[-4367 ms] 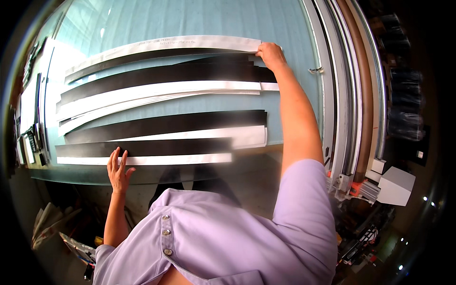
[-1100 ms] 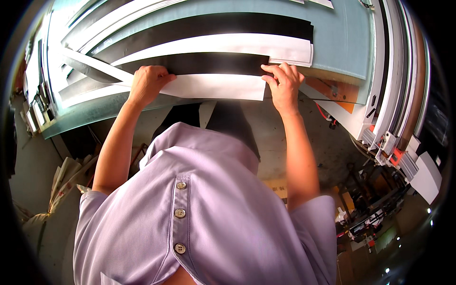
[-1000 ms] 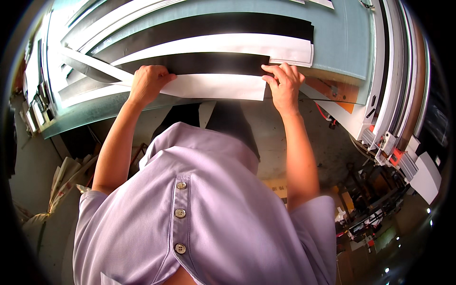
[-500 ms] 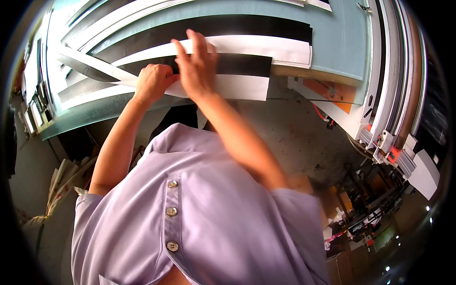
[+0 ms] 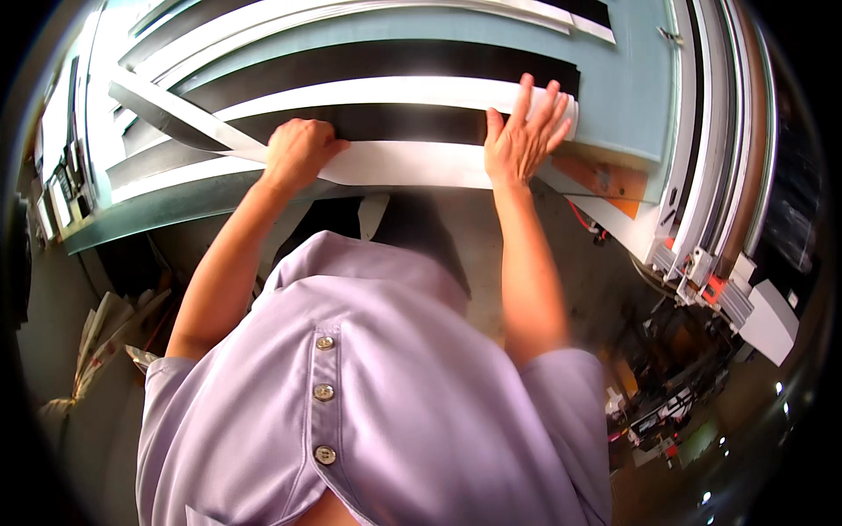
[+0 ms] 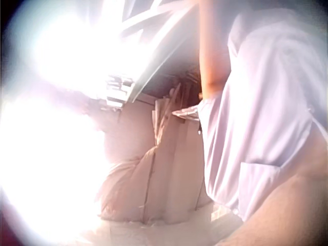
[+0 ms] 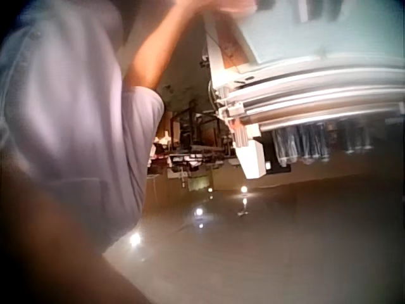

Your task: The person stands at a workbench and repeatedly peels the white backing off long strips of black adhesive tape. They handle the strips one by one, peeling the backing and placing the strips on the table. The person also briefly picks up a utility knife from the desk.

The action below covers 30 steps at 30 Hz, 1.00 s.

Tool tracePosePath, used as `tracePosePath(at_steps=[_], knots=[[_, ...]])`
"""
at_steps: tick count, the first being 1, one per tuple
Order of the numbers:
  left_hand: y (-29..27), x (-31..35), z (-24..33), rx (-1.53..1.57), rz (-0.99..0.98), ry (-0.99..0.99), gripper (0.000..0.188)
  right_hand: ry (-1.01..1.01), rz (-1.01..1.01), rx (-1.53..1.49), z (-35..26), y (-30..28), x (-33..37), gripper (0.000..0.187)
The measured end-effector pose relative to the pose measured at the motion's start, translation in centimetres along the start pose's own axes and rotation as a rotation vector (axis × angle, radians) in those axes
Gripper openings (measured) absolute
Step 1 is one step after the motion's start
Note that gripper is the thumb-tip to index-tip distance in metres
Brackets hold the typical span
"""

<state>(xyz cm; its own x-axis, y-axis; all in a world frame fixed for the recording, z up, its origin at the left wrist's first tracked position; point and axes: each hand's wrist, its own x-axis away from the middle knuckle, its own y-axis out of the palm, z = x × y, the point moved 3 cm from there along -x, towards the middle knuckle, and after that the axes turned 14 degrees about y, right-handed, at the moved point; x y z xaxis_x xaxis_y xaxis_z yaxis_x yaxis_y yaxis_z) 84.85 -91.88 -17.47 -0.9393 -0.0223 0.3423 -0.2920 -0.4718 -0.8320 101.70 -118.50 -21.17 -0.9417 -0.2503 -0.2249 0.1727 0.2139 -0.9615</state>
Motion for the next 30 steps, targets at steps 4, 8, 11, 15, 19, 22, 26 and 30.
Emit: tracePosePath(at_steps=[4, 8, 11, 15, 19, 22, 26, 30], knots=[[1.3, -1.2, 1.7, -0.055, -0.022, -0.004, 0.031, -0.094, -0.066, -0.254, -10.6, -0.6, 2.6, 0.071], [-1.3, 1.5, 2.1, -0.130, -0.016, 0.026, 0.035, -0.100, -0.123, -0.150, -13.5, 1.0, 3.4, 0.070], [-6.1, 7.7, -4.1, -0.115, -0.058, -0.012, 0.026, -0.098, -0.099, -0.130, -13.6, 1.0, 3.7, 0.069], [-13.1, 18.3, -14.6, -0.098, 0.078, -0.159, 0.014, -0.108, -0.070, -0.128, -13.7, 1.0, 3.8, 0.067], [-14.5, 24.8, -24.7, -0.074, 0.033, -0.416, 0.016, -0.168, -0.033, -0.111, -14.1, 0.8, 3.8, 0.064], [-13.3, 28.0, -31.0, -0.022, 0.155, -0.473, 0.022, -0.199, -0.021, -0.125, -14.4, 0.7, 3.7, 0.063], [-12.2, 29.4, -36.5, -0.006, 0.179, -0.573, 0.022, -0.200, 0.011, -0.095, -14.1, 0.8, 3.9, 0.065], [-11.0, 30.5, -38.7, 0.093, 0.279, -0.572, 0.021, -0.203, -0.002, -0.080, -14.4, 0.9, 3.9, 0.065]])
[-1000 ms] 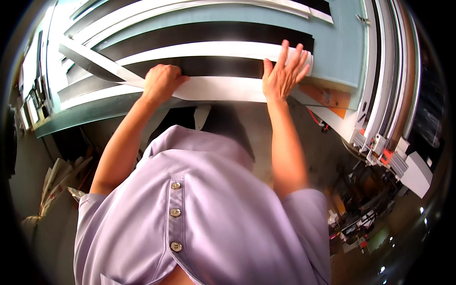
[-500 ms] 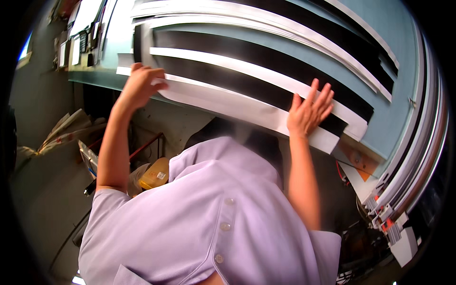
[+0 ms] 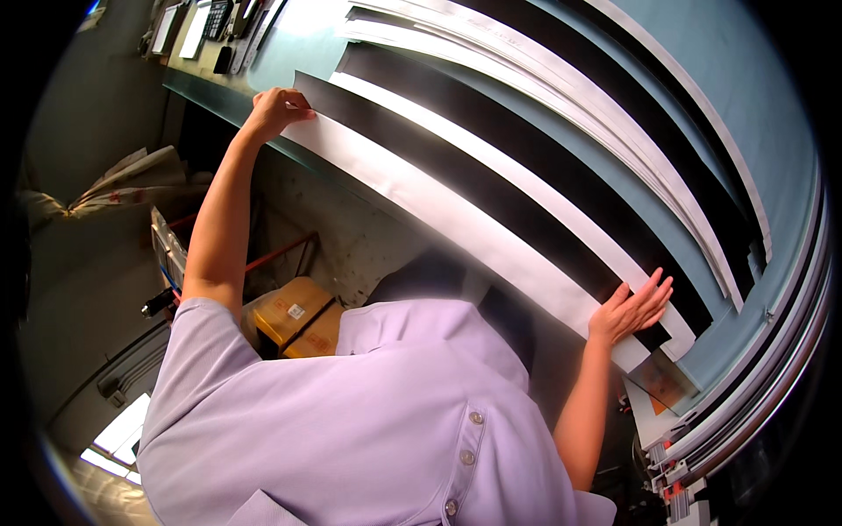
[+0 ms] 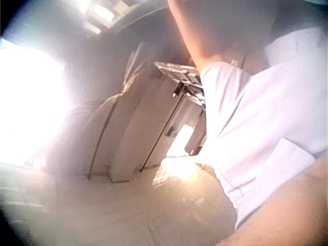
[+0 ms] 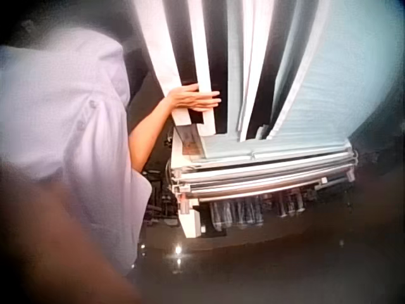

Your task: The person stands at a workbench and repeatedly peels the white backing off long strips of black adhesive tape. They handle the strips one by one, peeling the backing and placing the strips on the table. The person also briefly picks up a utility knife from the desk.

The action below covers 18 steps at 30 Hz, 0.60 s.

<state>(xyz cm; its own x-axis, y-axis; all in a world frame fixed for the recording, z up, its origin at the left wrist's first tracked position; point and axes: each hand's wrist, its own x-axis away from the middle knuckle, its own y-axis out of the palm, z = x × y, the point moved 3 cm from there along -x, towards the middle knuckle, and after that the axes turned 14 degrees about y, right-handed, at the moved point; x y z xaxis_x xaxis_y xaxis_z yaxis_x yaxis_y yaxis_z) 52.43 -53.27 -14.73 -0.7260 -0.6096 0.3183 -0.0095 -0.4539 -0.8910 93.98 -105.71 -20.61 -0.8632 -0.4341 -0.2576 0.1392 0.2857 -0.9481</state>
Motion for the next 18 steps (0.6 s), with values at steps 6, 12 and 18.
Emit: tracePosePath(at_steps=[6, 12, 18], knots=[[0.2, -0.9, -0.5, -0.010, 0.014, 0.016, 0.025, -0.004, 0.009, -0.026, -0.3, 0.1, 0.1, 0.062], [-0.2, -1.2, 0.2, -0.050, -0.077, -0.029, 0.026, -0.021, 0.013, -0.016, -0.3, 0.0, 0.0, 0.061], [-0.4, -1.3, 0.6, -0.226, -0.040, -0.031, 0.034, -0.023, 0.038, -0.013, -0.4, -0.2, 0.2, 0.060]])
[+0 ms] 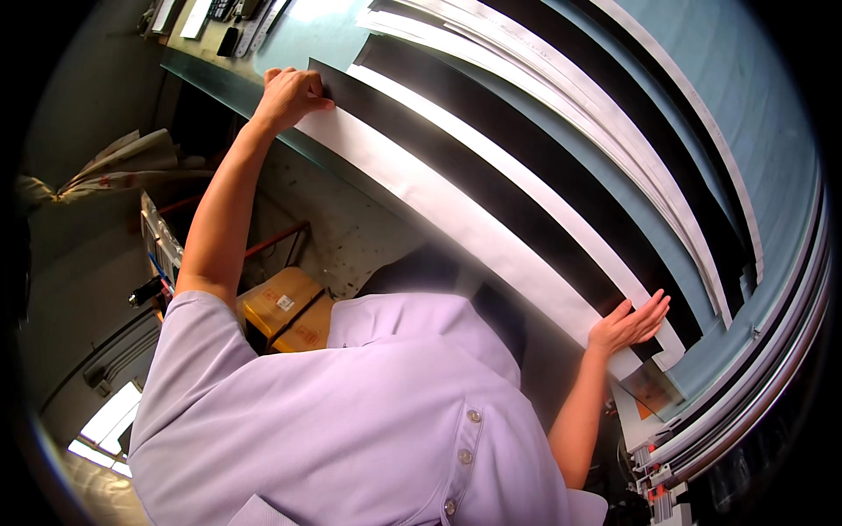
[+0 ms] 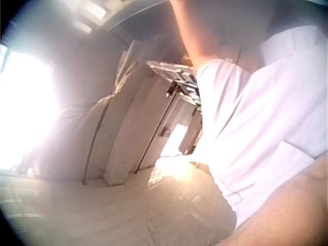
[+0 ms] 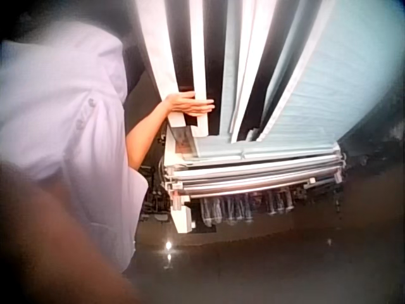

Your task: The person stands at a workbench and repeatedly peels the white backing off long strips of black adhesive tape. They handle the strips one by one, peeling the backing and placing the strips on the table. The person also briefly picks up a utility knife from the desk.

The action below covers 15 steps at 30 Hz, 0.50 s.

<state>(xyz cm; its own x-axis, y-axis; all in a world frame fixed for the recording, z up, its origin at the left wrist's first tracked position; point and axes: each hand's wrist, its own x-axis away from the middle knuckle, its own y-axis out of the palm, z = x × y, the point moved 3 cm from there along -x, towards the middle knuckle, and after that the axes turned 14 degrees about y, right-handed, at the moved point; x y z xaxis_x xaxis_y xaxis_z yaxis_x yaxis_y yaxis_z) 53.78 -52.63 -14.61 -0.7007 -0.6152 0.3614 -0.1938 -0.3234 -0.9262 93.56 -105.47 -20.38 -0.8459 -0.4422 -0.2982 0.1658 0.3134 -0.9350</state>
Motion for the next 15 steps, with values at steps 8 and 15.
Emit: tracePosePath(at_steps=[8, 15], knots=[[1.3, 1.5, -5.1, 0.042, 0.271, -0.097, 0.043, -0.015, 0.088, -0.051, -0.6, -0.8, 0.0, 0.053], [5.9, 1.8, 24.6, 0.404, 0.816, 0.471, 0.046, -0.207, -0.061, -0.334, -21.3, -0.6, 2.8, 0.054]])
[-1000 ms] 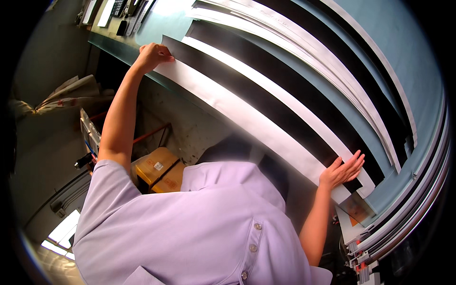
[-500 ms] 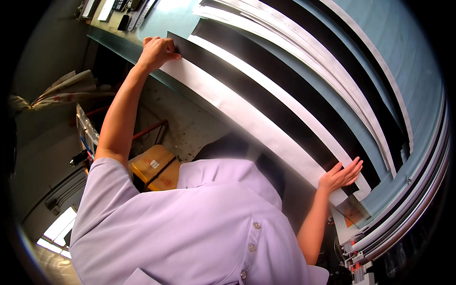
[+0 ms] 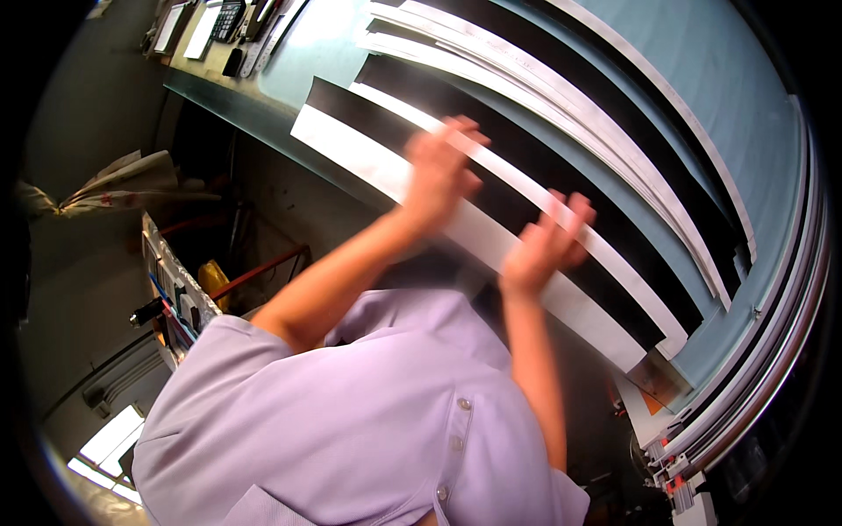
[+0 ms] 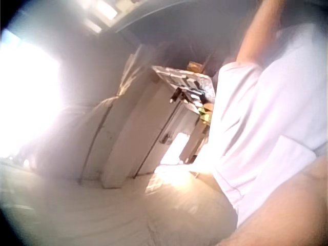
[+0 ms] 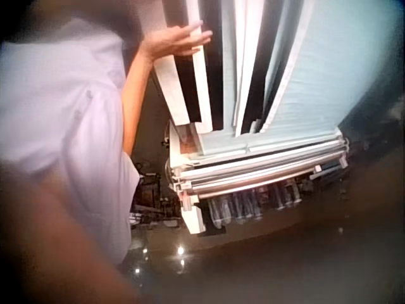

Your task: The person stands at a workbench and repeatedly peels the white backing off long strips of black adhesive tape. They handle the strips one by one, peeling the backing and placing the strips on the table. The person also briefly picks up a utility knife from the desk.

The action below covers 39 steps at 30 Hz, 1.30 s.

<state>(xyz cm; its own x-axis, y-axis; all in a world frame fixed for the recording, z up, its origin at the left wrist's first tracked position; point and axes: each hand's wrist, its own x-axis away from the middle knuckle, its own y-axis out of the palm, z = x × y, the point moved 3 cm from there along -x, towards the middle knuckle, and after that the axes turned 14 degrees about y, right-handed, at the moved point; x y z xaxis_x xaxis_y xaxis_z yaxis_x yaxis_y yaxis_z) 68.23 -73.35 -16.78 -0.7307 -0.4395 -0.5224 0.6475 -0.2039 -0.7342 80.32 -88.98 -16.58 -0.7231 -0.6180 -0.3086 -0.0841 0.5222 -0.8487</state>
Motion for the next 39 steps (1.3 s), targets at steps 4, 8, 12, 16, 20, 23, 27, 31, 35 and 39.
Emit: tracePosePath(at_steps=[4, 8, 12, 16, 20, 23, 27, 31, 35, 39], knots=[[3.6, -0.4, 1.5, -0.082, -0.263, -0.035, 0.071, 0.155, -0.128, 0.046, -1.0, 3.8, 0.4, 0.063], [-0.7, 0.1, -6.6, -0.289, -0.307, -0.094, 0.084, 0.148, 0.042, 0.340, 9.3, -0.9, 1.0, 0.067], [-5.8, -0.3, -15.3, -0.430, -0.280, -0.121, 0.082, 0.423, 0.116, 0.517, 23.7, -6.9, 4.7, 0.067], [-9.4, 0.1, -21.9, -0.532, -0.225, -0.125, 0.080, 0.443, 0.103, 0.548, 28.9, -9.4, 4.8, 0.066], [-10.7, -0.2, -24.9, -0.567, -0.123, -0.157, 0.080, 0.487, 0.130, 0.587, 33.1, -11.0, 5.5, 0.063], [-11.2, 0.0, -26.0, -0.681, -0.013, -0.164, 0.075, 0.544, 0.204, 0.587, 33.1, -10.9, 5.4, 0.063], [-10.8, -0.6, -21.2, -0.674, 0.039, -0.055, 0.061, 0.420, 0.189, 0.515, 28.2, -11.5, 3.2, 0.061], [-5.1, -2.2, -7.3, -0.295, -0.394, 0.216, 0.063, 0.135, -0.055, 0.242, 19.9, -10.0, 1.0, 0.061], [-3.1, -2.0, -5.6, -0.217, -0.333, 0.136, 0.034, 0.189, -0.091, 0.101, 19.7, -10.3, 0.1, 0.028], [-1.8, -4.8, -5.5, -0.112, -0.145, 0.151, 0.030, 0.183, -0.012, 0.053, 21.5, -12.8, -3.8, 0.022]])
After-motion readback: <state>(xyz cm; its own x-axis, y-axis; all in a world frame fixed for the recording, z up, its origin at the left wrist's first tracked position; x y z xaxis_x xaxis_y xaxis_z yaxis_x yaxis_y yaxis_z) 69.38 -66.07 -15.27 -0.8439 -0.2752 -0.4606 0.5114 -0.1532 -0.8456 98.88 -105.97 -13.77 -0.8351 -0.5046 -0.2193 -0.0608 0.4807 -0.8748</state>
